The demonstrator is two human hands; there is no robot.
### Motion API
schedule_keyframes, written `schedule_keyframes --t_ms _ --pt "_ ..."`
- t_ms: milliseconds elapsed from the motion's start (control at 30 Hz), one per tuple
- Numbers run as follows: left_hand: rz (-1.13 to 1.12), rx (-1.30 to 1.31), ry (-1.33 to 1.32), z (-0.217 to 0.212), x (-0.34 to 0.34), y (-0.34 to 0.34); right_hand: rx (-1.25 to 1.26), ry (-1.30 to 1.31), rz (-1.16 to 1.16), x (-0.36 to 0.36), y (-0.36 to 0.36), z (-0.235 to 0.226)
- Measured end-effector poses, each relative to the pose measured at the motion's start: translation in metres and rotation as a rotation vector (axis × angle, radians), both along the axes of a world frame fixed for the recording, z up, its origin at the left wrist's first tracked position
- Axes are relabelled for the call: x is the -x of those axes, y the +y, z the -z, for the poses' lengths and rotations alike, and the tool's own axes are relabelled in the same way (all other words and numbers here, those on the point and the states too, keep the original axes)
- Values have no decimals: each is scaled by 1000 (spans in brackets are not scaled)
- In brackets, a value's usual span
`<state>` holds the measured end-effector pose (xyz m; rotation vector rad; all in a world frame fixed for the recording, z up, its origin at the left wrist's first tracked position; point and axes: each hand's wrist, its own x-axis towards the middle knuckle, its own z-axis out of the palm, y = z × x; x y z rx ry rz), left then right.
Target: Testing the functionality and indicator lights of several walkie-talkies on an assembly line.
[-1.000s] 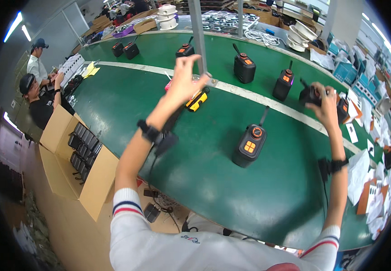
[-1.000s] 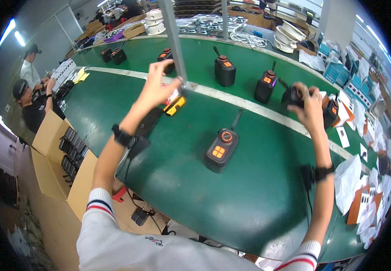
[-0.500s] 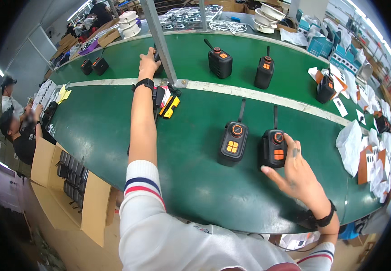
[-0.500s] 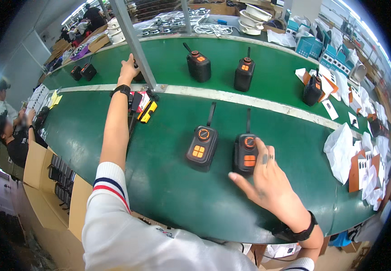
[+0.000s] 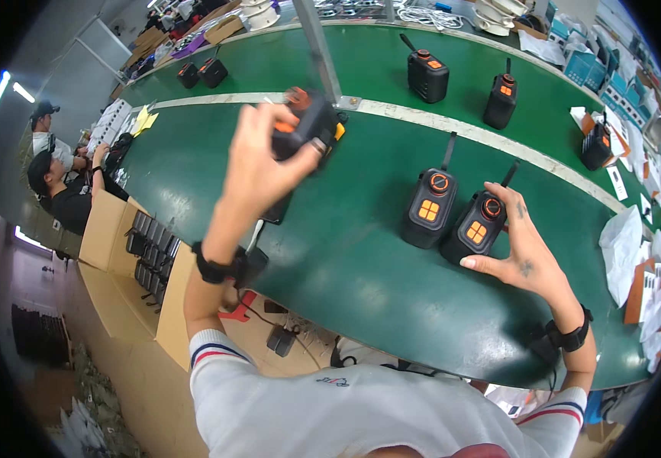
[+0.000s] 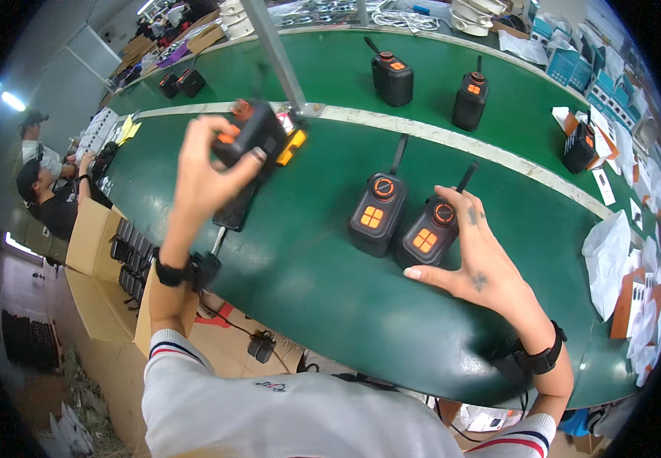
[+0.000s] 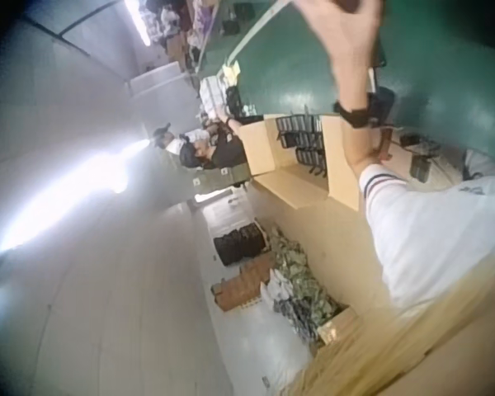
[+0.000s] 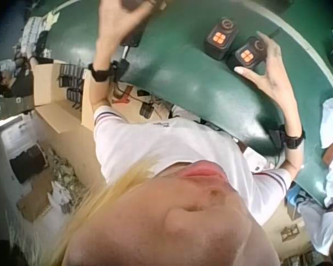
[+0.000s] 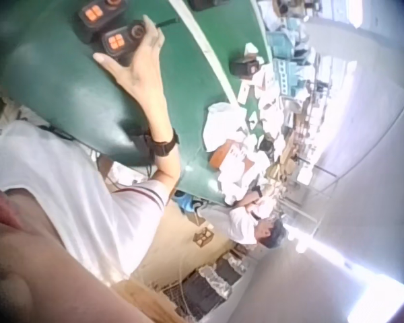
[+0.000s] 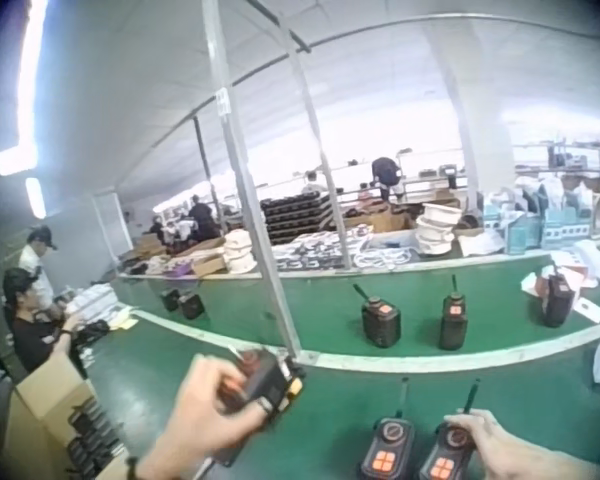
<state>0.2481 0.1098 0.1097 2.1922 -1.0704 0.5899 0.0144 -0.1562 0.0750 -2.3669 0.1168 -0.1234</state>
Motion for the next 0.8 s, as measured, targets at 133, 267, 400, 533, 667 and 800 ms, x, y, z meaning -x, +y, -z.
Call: schedule_keyframes --t_ms 133,267,400,533,667,800 --pt "215 -62 121 35 40 -10 -36 -71 -98 -16 0 3" --pt "301 -41 266 55 56 -30 -80 -124 -144 -27 -6 14" --pt "251 -227 341 51 62 -37 -65 -202 -115 -44 -1 21" --pt "259 -205 256 56 73 -34 -72 -240 -145 -41 -1 22" --pt "290 -204 203 62 106 -26 -26 -181 -185 -16 -1 16" --pt "302 -301 273 50 143 -15 13 -61 -141 14 5 1"
